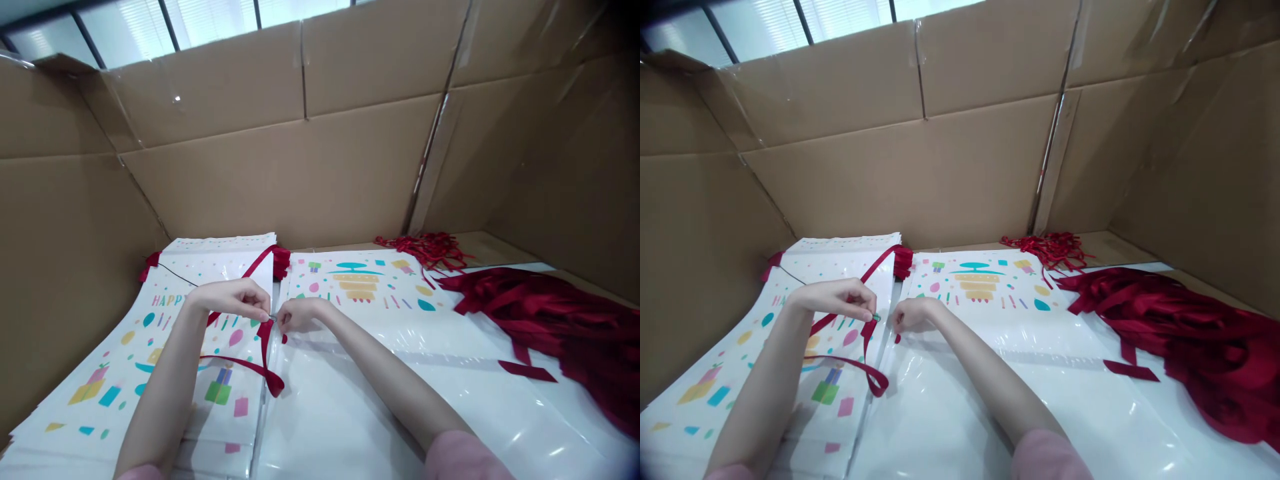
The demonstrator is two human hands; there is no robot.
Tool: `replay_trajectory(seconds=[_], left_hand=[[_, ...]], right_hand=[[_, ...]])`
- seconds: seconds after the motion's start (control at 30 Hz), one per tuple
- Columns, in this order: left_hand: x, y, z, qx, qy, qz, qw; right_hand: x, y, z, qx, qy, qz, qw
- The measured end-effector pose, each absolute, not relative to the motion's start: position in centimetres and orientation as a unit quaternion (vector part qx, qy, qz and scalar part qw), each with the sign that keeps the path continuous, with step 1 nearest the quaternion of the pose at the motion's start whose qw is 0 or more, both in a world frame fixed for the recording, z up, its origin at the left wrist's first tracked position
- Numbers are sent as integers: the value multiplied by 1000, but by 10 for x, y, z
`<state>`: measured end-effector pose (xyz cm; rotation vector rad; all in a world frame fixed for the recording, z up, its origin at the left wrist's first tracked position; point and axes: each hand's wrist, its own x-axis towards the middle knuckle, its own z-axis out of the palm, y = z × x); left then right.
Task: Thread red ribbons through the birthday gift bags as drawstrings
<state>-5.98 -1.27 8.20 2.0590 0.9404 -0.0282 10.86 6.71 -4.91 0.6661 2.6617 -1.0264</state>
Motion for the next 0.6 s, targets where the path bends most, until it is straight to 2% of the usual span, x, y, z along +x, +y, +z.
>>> replay_trajectory(seconds=[0.23, 0.47, 0.6], left_hand=[[-54, 3, 58, 804, 409, -45, 429], [-51, 5, 33, 790, 416, -46, 448], [-55, 11, 11, 782, 404, -55, 471]], right_hand=[[112, 79, -50, 188, 902, -382, 67], [126, 84, -34, 224, 881, -412, 56], [126, 81, -29, 253, 885, -386, 58]])
